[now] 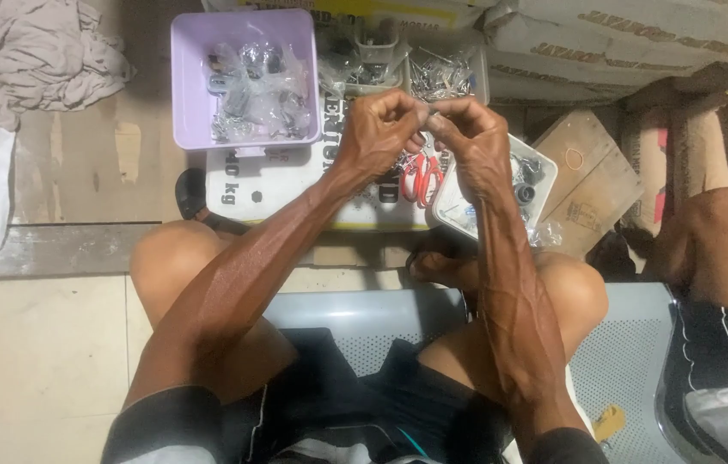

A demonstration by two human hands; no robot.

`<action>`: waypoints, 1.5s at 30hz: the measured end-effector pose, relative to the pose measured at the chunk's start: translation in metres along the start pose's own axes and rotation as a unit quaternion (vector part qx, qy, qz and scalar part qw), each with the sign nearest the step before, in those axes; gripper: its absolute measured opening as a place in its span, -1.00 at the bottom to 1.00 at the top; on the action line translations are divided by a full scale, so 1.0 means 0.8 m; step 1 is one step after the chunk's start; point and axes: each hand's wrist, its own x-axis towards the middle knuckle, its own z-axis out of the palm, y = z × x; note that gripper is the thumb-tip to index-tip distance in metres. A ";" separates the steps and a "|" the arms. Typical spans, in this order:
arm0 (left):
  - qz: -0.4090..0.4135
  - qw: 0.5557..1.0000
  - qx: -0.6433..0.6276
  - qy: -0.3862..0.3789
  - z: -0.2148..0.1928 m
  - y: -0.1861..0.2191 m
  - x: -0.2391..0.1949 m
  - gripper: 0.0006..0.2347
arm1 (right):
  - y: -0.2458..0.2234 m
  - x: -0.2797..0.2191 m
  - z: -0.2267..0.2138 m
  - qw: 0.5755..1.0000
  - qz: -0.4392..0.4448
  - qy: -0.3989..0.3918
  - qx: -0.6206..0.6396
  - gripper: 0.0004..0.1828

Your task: The person sits and repeatedly picks up small metal hardware items from a white box, inspects them, and places them into a purple container. The person handles the items one at a time throughout the clip.

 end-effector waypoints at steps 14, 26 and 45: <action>-0.093 0.903 0.419 0.018 -0.064 -0.206 0.004 -0.88 | 0.195 0.002 0.015 0.921 0.013 -0.039 -0.387 -0.92; -0.043 0.818 0.567 -0.088 -0.066 -0.164 -0.026 -0.87 | 0.233 -0.007 -0.022 0.880 -0.068 0.087 -0.461 -0.97; -0.260 0.880 0.397 -0.028 -0.060 -0.193 0.011 -0.90 | 0.212 -0.034 -0.090 0.845 0.171 0.246 -0.443 -0.80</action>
